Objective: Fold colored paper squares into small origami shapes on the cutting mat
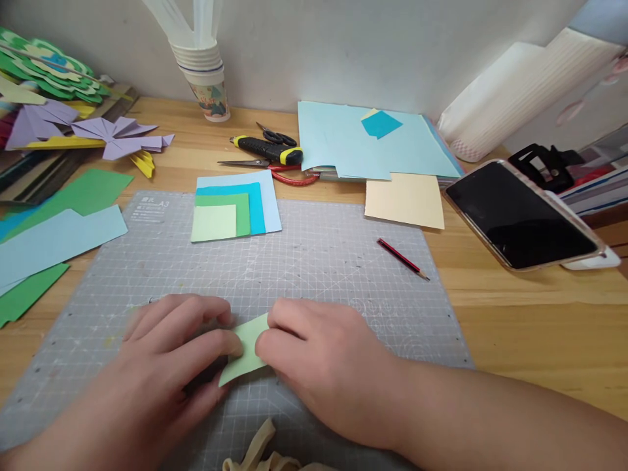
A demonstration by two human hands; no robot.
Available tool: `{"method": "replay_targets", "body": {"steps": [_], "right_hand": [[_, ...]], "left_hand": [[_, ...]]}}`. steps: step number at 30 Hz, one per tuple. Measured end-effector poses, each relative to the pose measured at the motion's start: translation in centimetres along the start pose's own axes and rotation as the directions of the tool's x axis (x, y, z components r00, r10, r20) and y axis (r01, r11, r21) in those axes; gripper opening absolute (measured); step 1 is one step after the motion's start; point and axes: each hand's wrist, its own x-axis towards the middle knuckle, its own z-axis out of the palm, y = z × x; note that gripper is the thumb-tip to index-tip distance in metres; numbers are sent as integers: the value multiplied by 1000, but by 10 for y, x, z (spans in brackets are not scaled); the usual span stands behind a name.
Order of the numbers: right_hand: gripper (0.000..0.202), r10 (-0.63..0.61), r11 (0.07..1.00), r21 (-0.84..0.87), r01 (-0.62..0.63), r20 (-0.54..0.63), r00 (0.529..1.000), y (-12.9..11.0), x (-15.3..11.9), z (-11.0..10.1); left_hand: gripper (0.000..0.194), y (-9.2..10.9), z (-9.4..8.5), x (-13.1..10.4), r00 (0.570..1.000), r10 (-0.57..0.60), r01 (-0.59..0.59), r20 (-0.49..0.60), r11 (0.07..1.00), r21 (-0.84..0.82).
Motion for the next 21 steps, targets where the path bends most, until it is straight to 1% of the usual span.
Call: {"method": "replay_targets", "body": {"steps": [3,4,6,8,10,13,15,17,19,21], "right_hand": [[26,-34,999,-30,32,-71,997,2,1,-1],[25,-36,999,-39,33,-80,996,3,2,-1],[24,-39,998,-51,35,-85,996,5,4,-1],[23,-44,997,-60,39,-88,995,6,5,-1],[20,-53,996,-72,46,-105,993,5,5,1],[13,-108,989,-113,91,-150,983,2,2,3],[14,-168,979,-133,152,-114,979,-1,-1,3],[19,-202,972,-125,197,-32,979,-2,-3,3],[25,-201,973,-111,203,28,979,-1,-4,3],[28,-167,981,-91,170,35,985,1,-3,1]], "left_hand": [[16,2,-3,1,988,46,-38,-144,998,55],[16,2,-4,1,983,74,-64,-167,996,65],[17,3,-5,2,976,133,-127,-172,991,49],[18,2,-7,2,974,183,-182,-136,983,22],[22,2,-6,2,971,208,-206,-116,978,32],[30,3,-3,-1,966,217,-203,-137,973,110],[34,5,0,-2,959,239,-219,-153,966,137],[31,6,3,-2,961,239,-219,-138,964,149],[24,6,3,-1,972,204,-184,-113,968,170],[20,5,1,0,982,160,-140,-96,972,191]]}}
